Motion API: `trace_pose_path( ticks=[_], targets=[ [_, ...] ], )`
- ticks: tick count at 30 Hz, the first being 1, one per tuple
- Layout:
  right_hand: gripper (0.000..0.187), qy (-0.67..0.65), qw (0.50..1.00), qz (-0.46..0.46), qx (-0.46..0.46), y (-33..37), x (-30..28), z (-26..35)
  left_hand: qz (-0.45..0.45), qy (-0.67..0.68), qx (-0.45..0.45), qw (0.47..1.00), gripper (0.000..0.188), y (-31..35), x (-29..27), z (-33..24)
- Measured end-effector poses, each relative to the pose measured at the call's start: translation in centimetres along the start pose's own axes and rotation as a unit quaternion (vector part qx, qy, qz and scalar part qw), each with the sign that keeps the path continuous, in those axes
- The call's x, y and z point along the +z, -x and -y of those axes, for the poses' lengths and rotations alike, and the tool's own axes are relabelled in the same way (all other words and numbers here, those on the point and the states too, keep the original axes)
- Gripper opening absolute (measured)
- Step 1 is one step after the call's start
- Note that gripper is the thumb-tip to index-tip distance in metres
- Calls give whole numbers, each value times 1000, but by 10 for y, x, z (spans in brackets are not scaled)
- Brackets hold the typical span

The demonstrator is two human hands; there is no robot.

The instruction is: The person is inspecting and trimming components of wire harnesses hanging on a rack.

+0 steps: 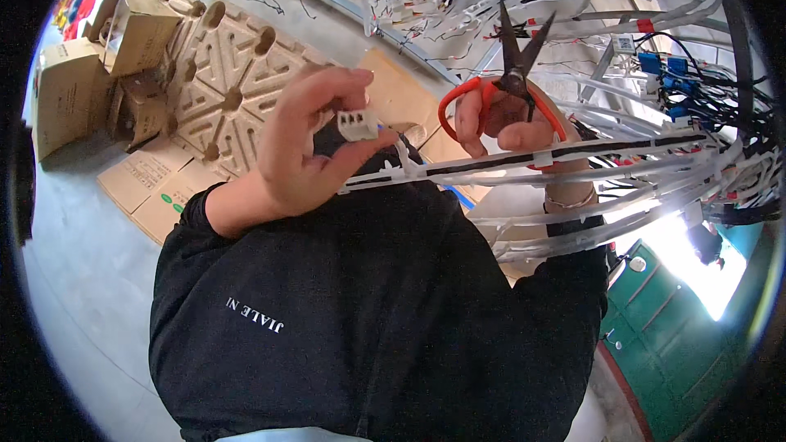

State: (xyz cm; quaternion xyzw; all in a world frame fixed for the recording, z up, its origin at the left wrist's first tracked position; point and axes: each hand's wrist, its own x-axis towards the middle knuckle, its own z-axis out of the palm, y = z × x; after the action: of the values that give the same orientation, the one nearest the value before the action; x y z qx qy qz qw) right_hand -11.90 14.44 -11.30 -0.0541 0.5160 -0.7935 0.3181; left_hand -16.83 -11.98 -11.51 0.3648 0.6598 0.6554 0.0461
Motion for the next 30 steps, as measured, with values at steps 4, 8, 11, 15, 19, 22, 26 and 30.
trace_pose_path(
  ticks=[4,8,11,15,19,22,26,30],
  targets=[
    [38,7,997,-71,2,3,11,7,68,41,-196,977,36,-15,-17,0],
    [33,8,998,-62,-2,2,11,10,107,265,-313,906,36,-19,-31,17],
    [29,20,1000,3,11,-4,-1,12,86,295,-303,902,37,-19,-29,23],
    [19,23,998,-62,6,-11,14,13,71,335,-288,894,38,-26,-22,18],
    [19,39,995,-94,-2,-22,22,12,24,268,-265,926,37,-27,-4,14],
    [20,1,997,-80,23,-16,17,11,41,83,-170,981,35,-26,2,8],
    [26,6,996,-84,26,-8,11,11,1,-97,-11,995,34,-35,13,-4],
    [25,-17,997,-70,-14,-6,7,12,14,-122,67,990,31,-40,17,4]
  ],
)
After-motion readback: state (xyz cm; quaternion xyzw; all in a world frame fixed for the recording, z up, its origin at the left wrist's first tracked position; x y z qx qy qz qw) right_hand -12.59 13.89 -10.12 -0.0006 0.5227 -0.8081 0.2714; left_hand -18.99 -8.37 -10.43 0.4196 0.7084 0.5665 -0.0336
